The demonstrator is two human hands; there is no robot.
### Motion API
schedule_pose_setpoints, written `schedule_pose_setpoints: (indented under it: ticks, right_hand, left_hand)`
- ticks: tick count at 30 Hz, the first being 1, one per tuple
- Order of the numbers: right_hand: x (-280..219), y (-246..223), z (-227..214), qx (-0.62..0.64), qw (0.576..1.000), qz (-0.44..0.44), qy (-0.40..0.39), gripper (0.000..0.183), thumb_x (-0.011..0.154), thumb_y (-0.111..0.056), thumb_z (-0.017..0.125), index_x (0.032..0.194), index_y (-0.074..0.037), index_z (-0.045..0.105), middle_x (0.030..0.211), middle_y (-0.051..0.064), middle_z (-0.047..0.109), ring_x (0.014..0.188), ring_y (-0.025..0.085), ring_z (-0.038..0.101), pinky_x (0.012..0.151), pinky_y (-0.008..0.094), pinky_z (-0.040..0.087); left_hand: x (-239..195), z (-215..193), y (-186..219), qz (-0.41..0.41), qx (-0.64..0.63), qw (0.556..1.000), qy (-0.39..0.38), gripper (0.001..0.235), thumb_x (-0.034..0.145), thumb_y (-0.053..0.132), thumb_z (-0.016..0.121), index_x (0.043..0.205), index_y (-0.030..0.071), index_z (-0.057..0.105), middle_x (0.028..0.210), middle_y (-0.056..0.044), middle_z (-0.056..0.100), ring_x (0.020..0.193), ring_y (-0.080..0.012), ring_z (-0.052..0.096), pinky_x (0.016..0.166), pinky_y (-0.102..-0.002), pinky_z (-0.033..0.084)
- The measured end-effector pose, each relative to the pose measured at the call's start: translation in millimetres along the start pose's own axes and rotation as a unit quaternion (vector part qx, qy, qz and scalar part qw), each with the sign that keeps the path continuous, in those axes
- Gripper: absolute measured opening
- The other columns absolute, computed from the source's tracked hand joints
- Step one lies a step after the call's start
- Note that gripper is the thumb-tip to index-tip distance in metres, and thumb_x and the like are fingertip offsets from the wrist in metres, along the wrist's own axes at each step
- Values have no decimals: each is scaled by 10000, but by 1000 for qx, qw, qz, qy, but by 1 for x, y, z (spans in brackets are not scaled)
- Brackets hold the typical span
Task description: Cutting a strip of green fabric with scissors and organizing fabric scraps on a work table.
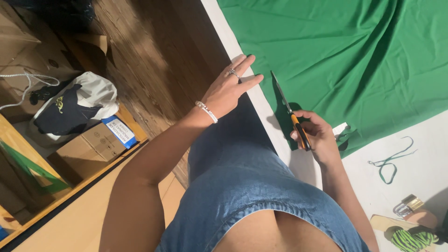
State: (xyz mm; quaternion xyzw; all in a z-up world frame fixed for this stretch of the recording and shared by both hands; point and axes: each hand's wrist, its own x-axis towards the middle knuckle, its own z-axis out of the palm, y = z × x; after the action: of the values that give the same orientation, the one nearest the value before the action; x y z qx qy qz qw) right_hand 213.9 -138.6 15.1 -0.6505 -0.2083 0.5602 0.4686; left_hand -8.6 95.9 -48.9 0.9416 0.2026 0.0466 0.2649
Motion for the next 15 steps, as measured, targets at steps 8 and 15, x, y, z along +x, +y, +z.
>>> schedule_pose_setpoints:
  ticks: [8, 15]
  right_hand:
    - [-1, -2, 2, 17, 1000, 2, 3, 588, 743, 26, 808, 1296, 15, 610, 682, 165, 622, 416, 200, 634, 340, 222, 413]
    - [2, 2, 2, 13, 1000, -2, 8, 597, 734, 15, 810, 1298, 12, 612, 674, 157, 619, 407, 204, 626, 330, 222, 401]
  left_hand:
    - [-1, 3, -1, -8, -10, 1000, -9, 613, 1015, -55, 504, 1537, 266, 490, 1680, -114, 130, 1582, -311, 130, 1271, -494, 275]
    - [-1, 3, -2, -4, -22, 1000, -13, 599, 1014, -59, 499, 1531, 243, 502, 1684, -128, 120, 1583, -325, 130, 1270, -505, 271]
